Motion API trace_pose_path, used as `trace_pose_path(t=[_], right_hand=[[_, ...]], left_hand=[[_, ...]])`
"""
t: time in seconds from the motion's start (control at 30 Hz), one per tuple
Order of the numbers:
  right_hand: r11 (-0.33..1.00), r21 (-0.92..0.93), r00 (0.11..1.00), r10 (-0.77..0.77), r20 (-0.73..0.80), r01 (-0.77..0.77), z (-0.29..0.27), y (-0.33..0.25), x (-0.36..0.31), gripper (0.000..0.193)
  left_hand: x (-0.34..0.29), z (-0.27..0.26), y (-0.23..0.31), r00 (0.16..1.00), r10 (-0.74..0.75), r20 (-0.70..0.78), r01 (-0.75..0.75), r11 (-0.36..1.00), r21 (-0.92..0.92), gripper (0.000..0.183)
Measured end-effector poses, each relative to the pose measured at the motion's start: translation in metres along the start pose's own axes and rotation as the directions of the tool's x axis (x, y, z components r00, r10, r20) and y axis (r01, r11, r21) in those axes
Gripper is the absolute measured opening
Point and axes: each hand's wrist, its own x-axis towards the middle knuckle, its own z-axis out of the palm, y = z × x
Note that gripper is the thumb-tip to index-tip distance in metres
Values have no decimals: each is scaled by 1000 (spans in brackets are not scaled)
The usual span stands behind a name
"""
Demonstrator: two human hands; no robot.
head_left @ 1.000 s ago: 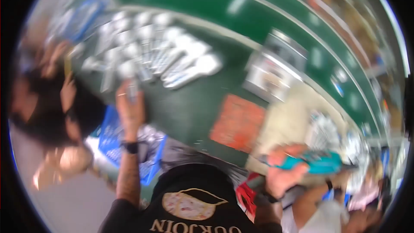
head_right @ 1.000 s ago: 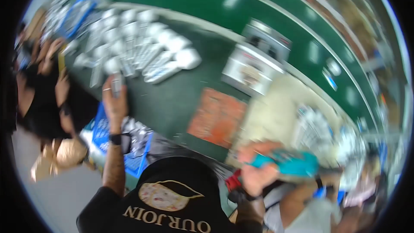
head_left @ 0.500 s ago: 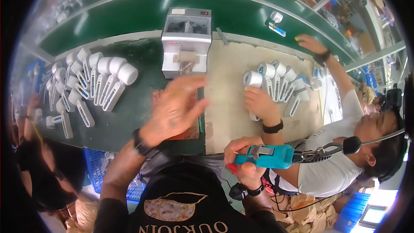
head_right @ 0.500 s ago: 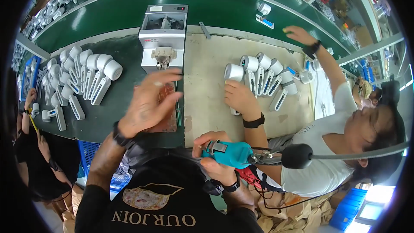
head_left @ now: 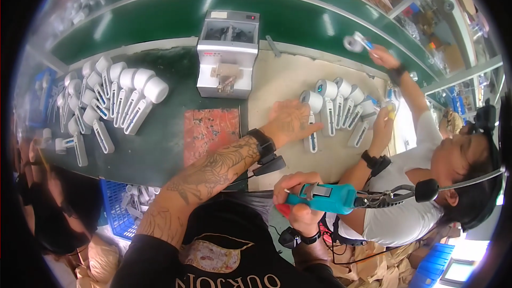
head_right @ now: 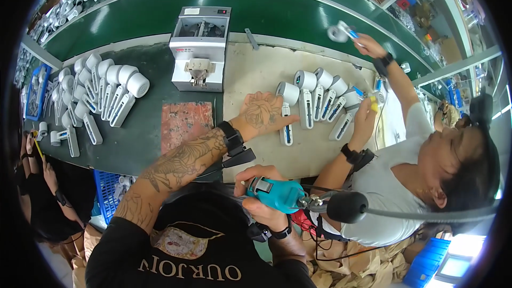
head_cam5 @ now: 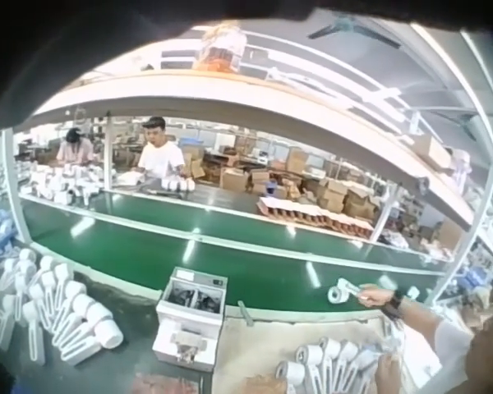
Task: The person picks up a fan body, fits a battery into the handle, and snaps a cover over it. They then use a power screwdriver to drive a screw into the handle before placing the assembled fan on the table.
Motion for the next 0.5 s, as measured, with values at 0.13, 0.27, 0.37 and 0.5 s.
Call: trace_pose_path(t=[0.13, 0.27, 0.37, 0.5], right_hand=[[998, -40, 994, -58, -91, 55, -9, 7, -4, 65], [953, -279, 960, -185, -211, 122, -11, 20, 23, 66], [892, -444, 940, -220, -261, 86, -22, 36, 41, 69], [930, -349, 960, -193, -201, 113, -17, 37, 58, 68]], left_hand=[[-14, -7, -8, 993, -13, -121, -2, 992, -126, 51], [-55, -41, -22, 938, 152, -311, -211, 963, -165, 29], [-97, -67, -35, 892, 247, -380, -319, 937, -139, 24], [-132, -67, -66, 861, 297, -413, -367, 925, -99, 27]])
